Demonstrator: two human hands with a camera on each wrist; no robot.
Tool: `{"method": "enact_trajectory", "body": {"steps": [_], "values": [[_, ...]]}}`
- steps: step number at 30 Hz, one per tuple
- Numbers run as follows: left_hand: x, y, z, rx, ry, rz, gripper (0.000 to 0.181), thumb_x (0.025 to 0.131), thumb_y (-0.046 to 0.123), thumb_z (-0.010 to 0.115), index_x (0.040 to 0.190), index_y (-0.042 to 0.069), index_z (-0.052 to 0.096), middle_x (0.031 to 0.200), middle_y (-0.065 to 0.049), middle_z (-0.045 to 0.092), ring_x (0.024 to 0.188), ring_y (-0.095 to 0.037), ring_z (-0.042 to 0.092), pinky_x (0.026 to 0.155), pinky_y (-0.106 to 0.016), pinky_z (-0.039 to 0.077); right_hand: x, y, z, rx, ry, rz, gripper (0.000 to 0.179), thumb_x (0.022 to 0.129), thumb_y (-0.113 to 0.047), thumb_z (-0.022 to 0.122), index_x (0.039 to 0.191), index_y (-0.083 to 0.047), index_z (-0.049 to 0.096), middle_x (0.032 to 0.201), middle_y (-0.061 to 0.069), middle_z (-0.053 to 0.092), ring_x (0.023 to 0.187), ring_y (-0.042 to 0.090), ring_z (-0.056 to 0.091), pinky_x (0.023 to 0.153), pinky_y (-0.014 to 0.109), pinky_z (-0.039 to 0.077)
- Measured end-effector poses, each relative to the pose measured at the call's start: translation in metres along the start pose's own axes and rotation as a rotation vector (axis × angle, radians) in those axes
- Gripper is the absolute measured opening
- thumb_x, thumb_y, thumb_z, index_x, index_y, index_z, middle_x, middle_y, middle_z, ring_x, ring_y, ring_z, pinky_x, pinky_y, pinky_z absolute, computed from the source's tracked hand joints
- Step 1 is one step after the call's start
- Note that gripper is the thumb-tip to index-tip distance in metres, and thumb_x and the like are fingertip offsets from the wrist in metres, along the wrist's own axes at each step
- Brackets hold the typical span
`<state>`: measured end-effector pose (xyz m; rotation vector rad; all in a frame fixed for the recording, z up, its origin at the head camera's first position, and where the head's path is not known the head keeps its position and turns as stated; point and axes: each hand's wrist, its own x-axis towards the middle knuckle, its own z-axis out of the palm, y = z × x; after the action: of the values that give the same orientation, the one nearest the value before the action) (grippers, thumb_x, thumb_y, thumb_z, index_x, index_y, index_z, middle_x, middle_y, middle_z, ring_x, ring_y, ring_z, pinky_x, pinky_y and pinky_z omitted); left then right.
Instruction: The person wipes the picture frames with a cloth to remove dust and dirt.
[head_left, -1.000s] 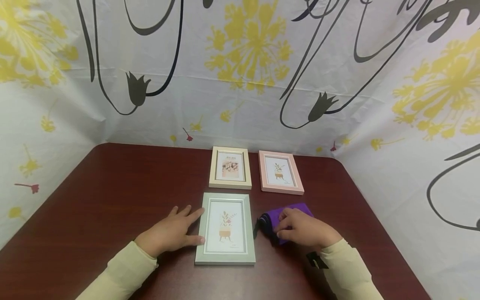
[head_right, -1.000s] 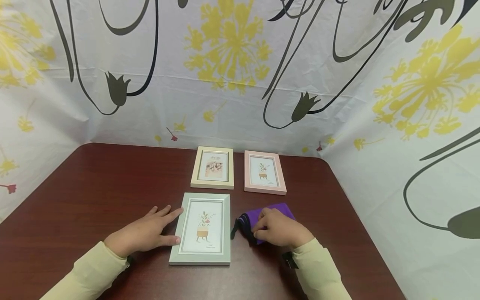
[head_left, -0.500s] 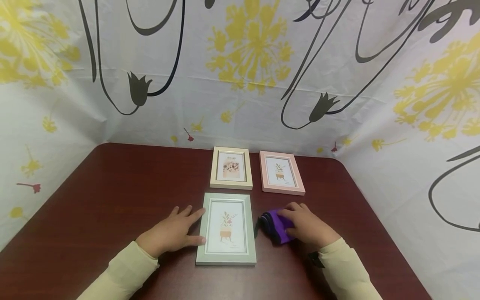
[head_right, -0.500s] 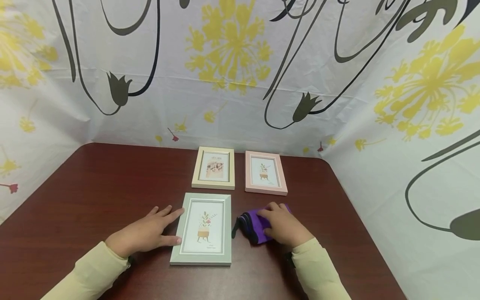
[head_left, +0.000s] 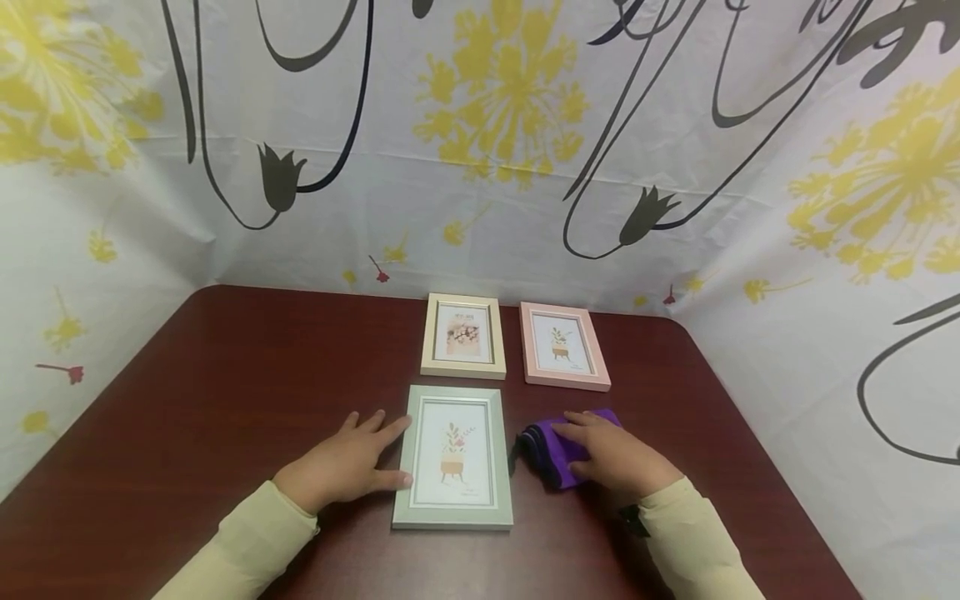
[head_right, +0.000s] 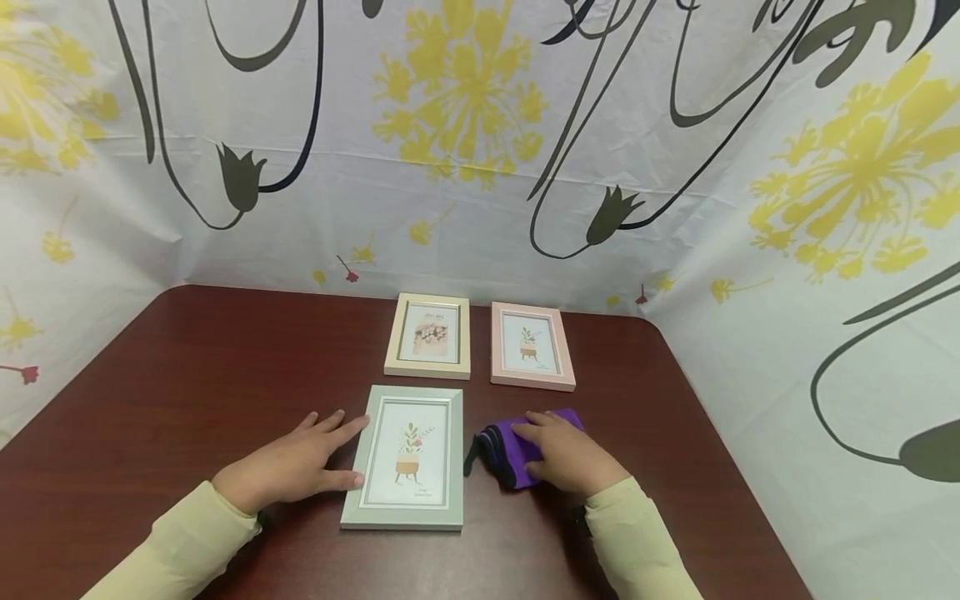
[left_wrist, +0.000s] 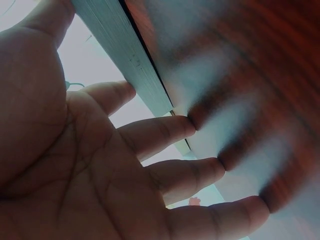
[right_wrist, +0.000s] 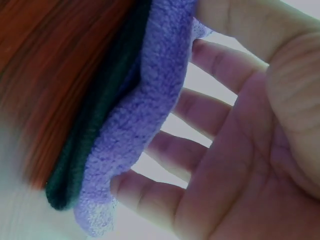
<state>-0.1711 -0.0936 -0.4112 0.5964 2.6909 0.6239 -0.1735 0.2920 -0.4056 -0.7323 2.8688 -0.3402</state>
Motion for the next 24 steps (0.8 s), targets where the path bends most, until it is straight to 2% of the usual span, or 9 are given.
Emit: {"method": "enact_trajectory", "body": {"steps": [5,10,14,17,20,24], "values": [[0.001,0.0,0.0,0.005,0.003,0.0,0.088,0.082,0.054,0.075,0.152,0.012,0.041,0.15,-0.034,0.035,0.134,-0.063,0.024,0.1,-0.069,0.035,0.003,-0.003,0.004,-0.082,0.09,-0.041,0.047,0.078,-0.006,0.078,0.123,-0.004,0.066,0.121,0.014,0.062,0.108,0.031,0.06,0.091,0.046,0.05],[0.001,-0.001,0.0,0.004,0.003,-0.006,0.089,0.082,0.054,0.075,0.152,0.012,0.041,0.15,-0.033,0.035,0.134,-0.063,0.024,0.099,-0.07,0.036,0.005,-0.009,0.006,-0.183,0.162,-0.042,0.033,0.077,-0.006,0.079,0.107,-0.013,0.068,0.103,0.002,0.061,0.09,0.025,0.058,0.074,0.041,0.05],[0.001,-0.002,0.001,0.0,0.006,-0.005,0.089,0.082,0.054,0.075,0.152,0.012,0.041,0.15,-0.033,0.035,0.135,-0.063,0.024,0.099,-0.07,0.035,0.007,-0.007,0.006,-0.229,0.177,-0.042,0.029,0.078,-0.007,0.078,0.104,-0.016,0.067,0.096,-0.002,0.058,0.084,0.022,0.056,0.068,0.039,0.05],[0.001,-0.002,0.001,-0.005,0.007,-0.009,0.088,0.082,0.054,0.075,0.153,0.013,0.041,0.15,-0.033,0.035,0.135,-0.063,0.024,0.099,-0.07,0.036,0.007,-0.003,0.003,-0.206,0.211,-0.055,0.03,0.079,-0.003,0.076,0.104,-0.016,0.067,0.094,-0.003,0.058,0.08,0.017,0.056,0.067,0.037,0.05],[0.001,-0.001,0.001,-0.007,0.002,-0.008,0.088,0.082,0.054,0.075,0.153,0.013,0.04,0.15,-0.033,0.035,0.135,-0.063,0.024,0.099,-0.069,0.036,0.007,-0.005,-0.004,-0.172,0.309,-0.098,0.033,0.08,0.002,0.074,0.107,-0.016,0.068,0.097,-0.004,0.059,0.084,0.014,0.057,0.072,0.037,0.052],[0.0,-0.001,0.0,-0.008,-0.001,-0.005,0.088,0.082,0.054,0.075,0.153,0.013,0.04,0.15,-0.033,0.034,0.135,-0.063,0.023,0.099,-0.069,0.036,0.01,-0.025,-0.01,-0.139,0.453,-0.266,0.035,0.079,0.004,0.073,0.11,-0.013,0.07,0.111,0.002,0.064,0.103,0.02,0.06,0.086,0.04,0.053]]}}
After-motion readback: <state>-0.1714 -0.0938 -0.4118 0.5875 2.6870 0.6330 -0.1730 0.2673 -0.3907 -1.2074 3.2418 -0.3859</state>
